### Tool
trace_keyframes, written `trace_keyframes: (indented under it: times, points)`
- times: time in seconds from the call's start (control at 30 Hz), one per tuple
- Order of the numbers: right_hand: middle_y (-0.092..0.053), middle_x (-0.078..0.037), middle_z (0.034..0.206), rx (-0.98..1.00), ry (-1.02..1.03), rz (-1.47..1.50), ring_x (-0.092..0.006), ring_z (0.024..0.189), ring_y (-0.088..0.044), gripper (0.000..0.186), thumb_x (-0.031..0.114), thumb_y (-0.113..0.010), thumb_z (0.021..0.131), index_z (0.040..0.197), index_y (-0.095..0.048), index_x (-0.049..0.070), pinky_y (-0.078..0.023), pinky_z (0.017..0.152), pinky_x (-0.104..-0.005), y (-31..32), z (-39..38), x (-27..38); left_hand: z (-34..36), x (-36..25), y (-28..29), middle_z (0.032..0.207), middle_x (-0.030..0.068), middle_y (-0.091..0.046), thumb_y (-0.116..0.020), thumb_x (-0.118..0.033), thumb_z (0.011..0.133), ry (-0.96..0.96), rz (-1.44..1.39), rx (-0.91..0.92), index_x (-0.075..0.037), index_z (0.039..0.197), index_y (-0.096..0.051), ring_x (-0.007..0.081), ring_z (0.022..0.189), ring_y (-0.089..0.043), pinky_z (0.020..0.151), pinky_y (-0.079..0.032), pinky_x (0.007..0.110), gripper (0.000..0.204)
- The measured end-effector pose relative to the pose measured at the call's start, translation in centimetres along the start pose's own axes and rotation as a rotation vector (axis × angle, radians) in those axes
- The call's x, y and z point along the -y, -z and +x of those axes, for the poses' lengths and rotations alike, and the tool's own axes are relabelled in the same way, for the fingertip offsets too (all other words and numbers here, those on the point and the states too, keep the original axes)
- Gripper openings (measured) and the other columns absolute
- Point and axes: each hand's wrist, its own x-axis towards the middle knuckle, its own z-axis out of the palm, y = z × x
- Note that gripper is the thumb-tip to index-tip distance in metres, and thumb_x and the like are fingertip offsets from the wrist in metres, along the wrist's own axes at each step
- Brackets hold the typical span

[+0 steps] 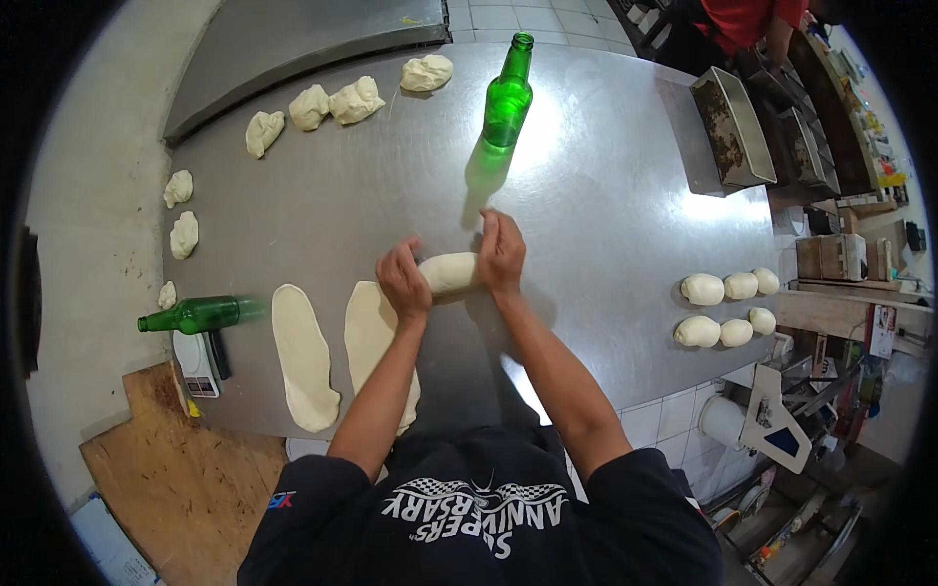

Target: The person shapes portions of dough by hand on a metal table and uses a green glass bottle to roll them into flat oval pieces.

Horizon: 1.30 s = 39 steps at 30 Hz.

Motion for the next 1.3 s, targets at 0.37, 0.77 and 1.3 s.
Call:
trace_keyframes:
  times: [0.37, 0.77, 1.3]
  points:
    - [-0.074, -0.02, 0.113, 0.004, 0.007, 0.076, -0.0387, 0.105, -0.07, 0.027, 0.018, -0.055, 0.112, 0.116, -0.074, -0.001, -0.054, 0.103, -0.0445, -1.6, -2.8, -0.9, -0.1, -0.3, -1.4, 0.124, 0.0206, -0.076, -0.052, -0.025, 0.114, 0.027, -0.025, -0.15, 0.002, 0.123, -0.075, 0.0389, 0.115, -0.071, 0.101, -0.055, 0.045, 0.036]
    - [-0.075, -0.013, 0.081, -0.047, -0.171, 0.29, -0.0175, 0.068, -0.064, 0.024, 0.02, -0.082, 0.098, 0.087, -0.078, -0.001, -0.052, 0.064, -0.037, 9.2, -1.1, 1.3, -7.7, -11.5, -10.3, 0.108, 0.0146, -0.081, -0.063, -0.032, 0.111, 0.23, -0.048, -0.16, 0.004, 0.111, -0.079, 0.0269, 0.098, -0.076, 0.087, -0.06, 0.039, 0.039]
    - [-0.057, -0.017, 0.156, -0.104, -0.024, -0.465, -0.0326, 0.148, -0.048, 0.045, 0.033, -0.054, 0.115, 0.15, -0.059, 0.005, -0.034, 0.12, -0.0571, 49.9, 14.0, -7.7, -17.9, -31.9, -40.2, 0.165, 0.0207, -0.047, -0.057, -0.044, 0.113, -0.245, -0.042, 0.379, -0.014, 0.159, -0.053, 0.039, 0.158, -0.036, 0.128, -0.02, 0.062, 0.056]
